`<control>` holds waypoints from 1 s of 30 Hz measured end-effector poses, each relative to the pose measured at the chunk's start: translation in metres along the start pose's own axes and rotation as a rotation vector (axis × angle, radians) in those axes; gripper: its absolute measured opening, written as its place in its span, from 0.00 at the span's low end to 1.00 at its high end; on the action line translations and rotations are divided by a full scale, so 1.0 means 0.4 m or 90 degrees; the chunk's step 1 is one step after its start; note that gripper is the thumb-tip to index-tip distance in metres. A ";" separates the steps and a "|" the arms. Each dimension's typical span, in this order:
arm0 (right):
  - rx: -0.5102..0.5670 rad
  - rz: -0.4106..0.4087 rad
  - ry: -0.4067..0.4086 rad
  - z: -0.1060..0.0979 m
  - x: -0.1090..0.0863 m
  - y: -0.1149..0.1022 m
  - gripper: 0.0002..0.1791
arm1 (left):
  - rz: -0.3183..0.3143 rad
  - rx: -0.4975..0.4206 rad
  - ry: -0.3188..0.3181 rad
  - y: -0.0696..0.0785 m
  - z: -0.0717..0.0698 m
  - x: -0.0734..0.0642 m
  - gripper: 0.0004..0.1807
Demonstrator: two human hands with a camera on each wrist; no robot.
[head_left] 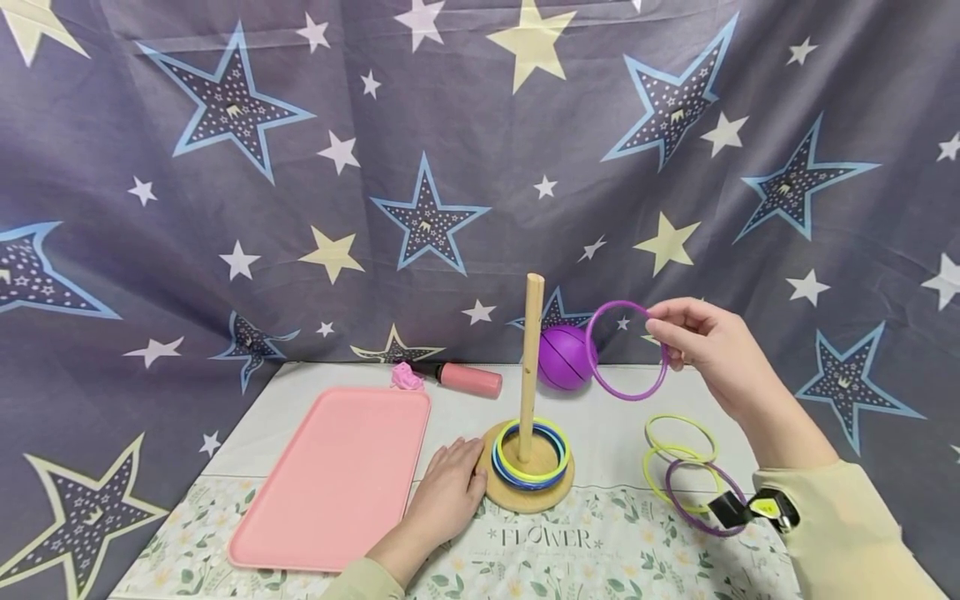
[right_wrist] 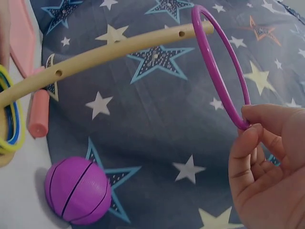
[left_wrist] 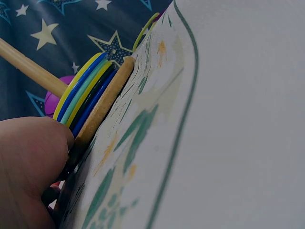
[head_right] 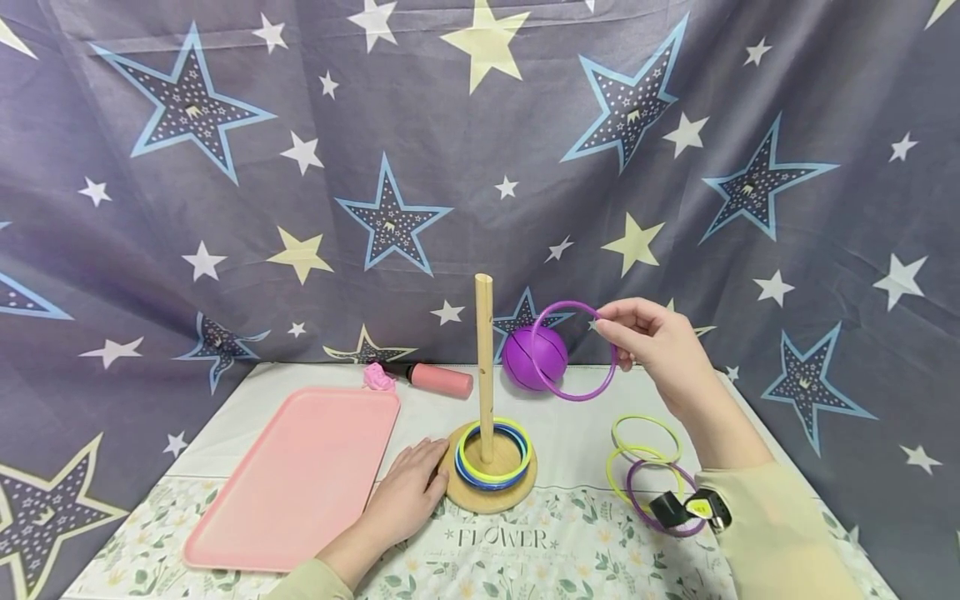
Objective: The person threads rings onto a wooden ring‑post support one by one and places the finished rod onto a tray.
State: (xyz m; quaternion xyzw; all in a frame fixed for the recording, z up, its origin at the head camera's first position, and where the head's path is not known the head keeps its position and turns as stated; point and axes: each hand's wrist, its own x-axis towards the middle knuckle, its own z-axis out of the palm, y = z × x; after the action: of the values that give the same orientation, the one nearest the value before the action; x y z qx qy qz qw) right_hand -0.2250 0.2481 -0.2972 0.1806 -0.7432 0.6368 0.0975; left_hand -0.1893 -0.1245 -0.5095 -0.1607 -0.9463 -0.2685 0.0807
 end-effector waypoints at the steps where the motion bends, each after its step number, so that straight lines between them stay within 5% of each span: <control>1: 0.004 -0.004 -0.001 0.006 0.004 -0.007 0.06 | 0.000 0.000 -0.001 0.000 0.000 0.000 0.28; 30: 0.090 -0.052 0.021 0.176 0.075 -0.102 0.05 | 0.009 -0.005 0.009 0.009 -0.009 -0.006 0.28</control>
State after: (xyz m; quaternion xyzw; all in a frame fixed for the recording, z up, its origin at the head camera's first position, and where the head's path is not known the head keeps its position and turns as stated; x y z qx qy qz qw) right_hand -0.2305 0.1695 -0.2610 0.2064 -0.6867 0.6861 0.1228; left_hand -0.1855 -0.1241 -0.5051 -0.1659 -0.9434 -0.2731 0.0885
